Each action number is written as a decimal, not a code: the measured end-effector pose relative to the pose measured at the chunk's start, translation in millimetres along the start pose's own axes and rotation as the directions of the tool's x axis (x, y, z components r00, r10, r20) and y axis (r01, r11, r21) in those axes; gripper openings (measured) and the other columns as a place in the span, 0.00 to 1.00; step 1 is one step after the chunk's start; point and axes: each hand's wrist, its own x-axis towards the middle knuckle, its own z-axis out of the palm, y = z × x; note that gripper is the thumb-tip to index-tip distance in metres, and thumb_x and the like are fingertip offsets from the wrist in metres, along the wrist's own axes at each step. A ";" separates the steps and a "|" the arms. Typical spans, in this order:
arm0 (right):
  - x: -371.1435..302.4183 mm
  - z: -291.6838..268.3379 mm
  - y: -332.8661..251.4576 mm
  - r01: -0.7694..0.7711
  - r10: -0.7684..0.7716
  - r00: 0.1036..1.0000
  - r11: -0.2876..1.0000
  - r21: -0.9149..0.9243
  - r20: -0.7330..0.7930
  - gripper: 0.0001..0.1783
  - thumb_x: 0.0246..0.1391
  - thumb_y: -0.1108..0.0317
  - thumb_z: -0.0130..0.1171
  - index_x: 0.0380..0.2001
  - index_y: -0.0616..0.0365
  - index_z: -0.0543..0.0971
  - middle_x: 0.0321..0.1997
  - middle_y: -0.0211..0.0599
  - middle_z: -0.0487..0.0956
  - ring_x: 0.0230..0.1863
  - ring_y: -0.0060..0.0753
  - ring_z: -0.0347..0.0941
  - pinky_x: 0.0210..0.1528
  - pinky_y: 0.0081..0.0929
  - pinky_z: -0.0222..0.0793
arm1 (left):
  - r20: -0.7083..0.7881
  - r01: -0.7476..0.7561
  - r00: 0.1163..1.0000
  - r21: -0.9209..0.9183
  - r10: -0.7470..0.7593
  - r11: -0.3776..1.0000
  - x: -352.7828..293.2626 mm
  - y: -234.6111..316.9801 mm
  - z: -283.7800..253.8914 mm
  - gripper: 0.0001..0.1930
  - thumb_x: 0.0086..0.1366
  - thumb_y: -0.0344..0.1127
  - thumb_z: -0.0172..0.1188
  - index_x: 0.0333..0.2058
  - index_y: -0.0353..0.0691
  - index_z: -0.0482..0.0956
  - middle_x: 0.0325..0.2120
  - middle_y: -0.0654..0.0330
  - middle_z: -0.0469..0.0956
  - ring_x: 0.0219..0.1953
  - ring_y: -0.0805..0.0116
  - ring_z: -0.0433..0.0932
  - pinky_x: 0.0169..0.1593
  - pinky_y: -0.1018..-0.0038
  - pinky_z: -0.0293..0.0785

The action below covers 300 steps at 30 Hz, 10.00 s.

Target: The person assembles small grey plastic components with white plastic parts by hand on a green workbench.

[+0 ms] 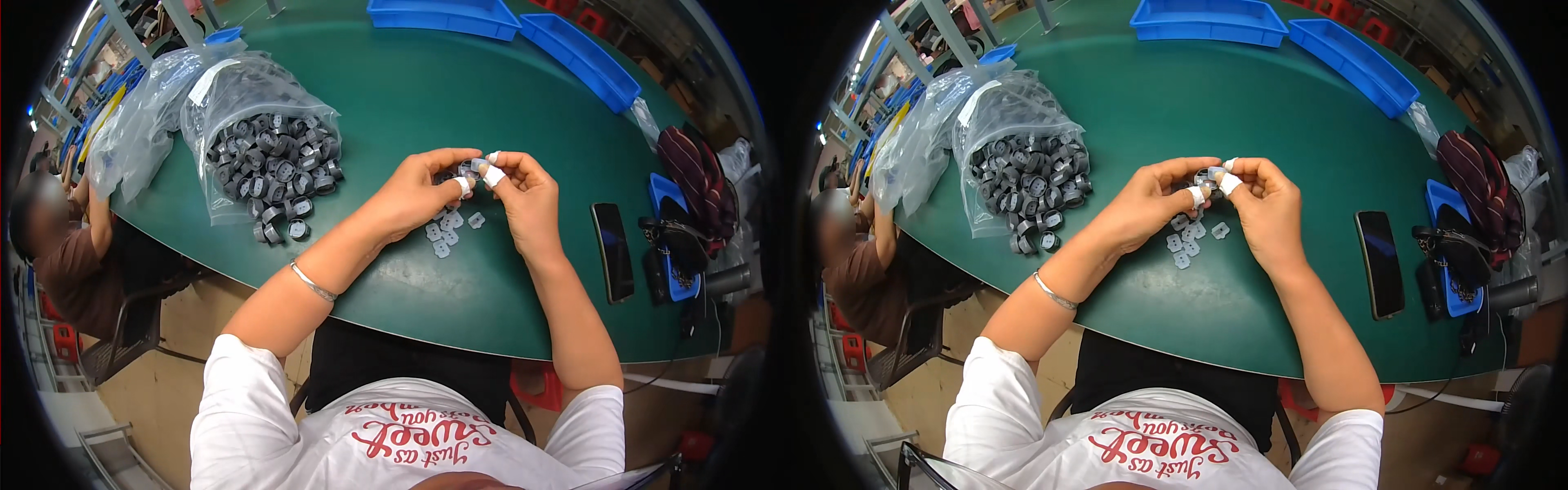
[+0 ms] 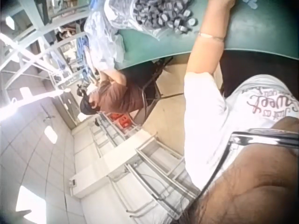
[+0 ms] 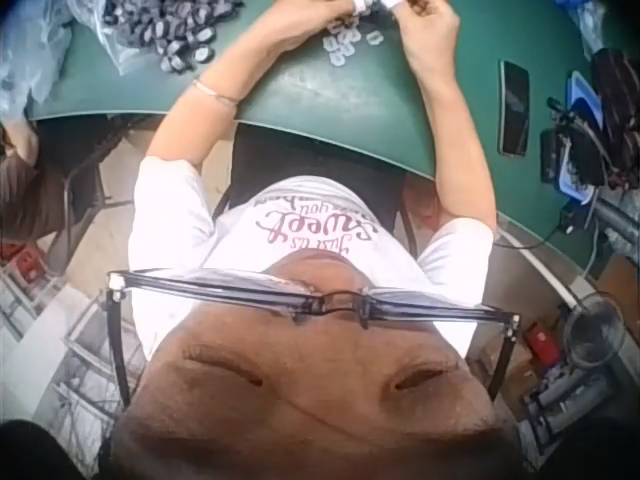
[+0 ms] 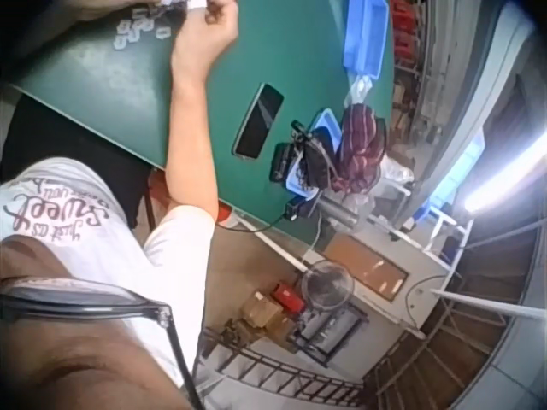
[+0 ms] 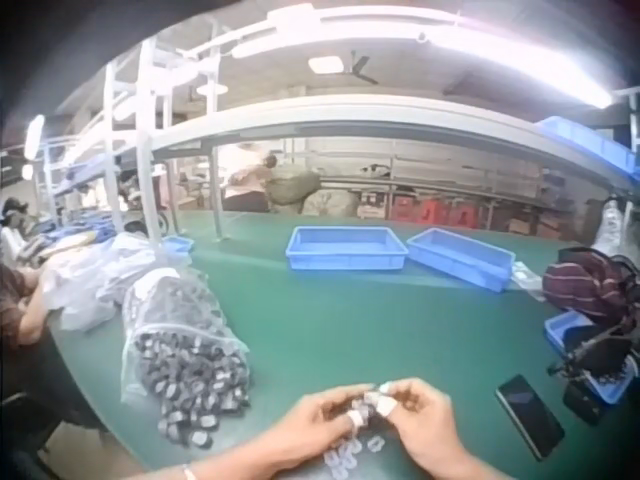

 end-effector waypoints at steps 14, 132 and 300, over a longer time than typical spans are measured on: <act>-8.2 9.4 -0.1 0.156 -0.161 0.987 0.958 -0.240 0.000 0.04 0.52 0.77 0.58 0.33 0.63 0.77 0.30 0.28 0.78 0.28 0.14 0.68 0.31 0.16 0.67 | -0.131 -0.109 0.986 -0.023 0.105 0.994 2.9 -9.4 4.8 0.20 0.57 0.20 0.59 0.50 0.29 0.72 0.39 0.59 0.75 0.37 0.77 0.75 0.39 0.82 0.73; 1.9 -3.8 18.5 0.338 -0.281 0.940 0.670 -0.660 0.196 0.10 0.53 0.70 0.59 0.38 0.62 0.77 0.42 0.37 0.76 0.46 0.40 0.69 0.49 0.35 0.66 | -0.267 0.296 0.820 0.955 0.507 0.024 -104.1 61.4 -120.5 0.21 0.55 0.31 0.58 0.49 0.35 0.73 0.37 0.49 0.75 0.39 0.49 0.76 0.43 0.60 0.73; -5.1 6.0 -0.7 -0.228 0.176 0.960 0.943 0.242 0.219 0.12 0.57 0.70 0.57 0.43 0.62 0.73 0.38 0.34 0.79 0.38 0.22 0.74 0.43 0.22 0.69 | -0.054 -0.453 0.840 0.479 0.540 0.752 -25.7 -12.4 -0.1 0.17 0.54 0.18 0.59 0.45 0.33 0.74 0.51 0.52 0.69 0.50 0.61 0.76 0.53 0.70 0.75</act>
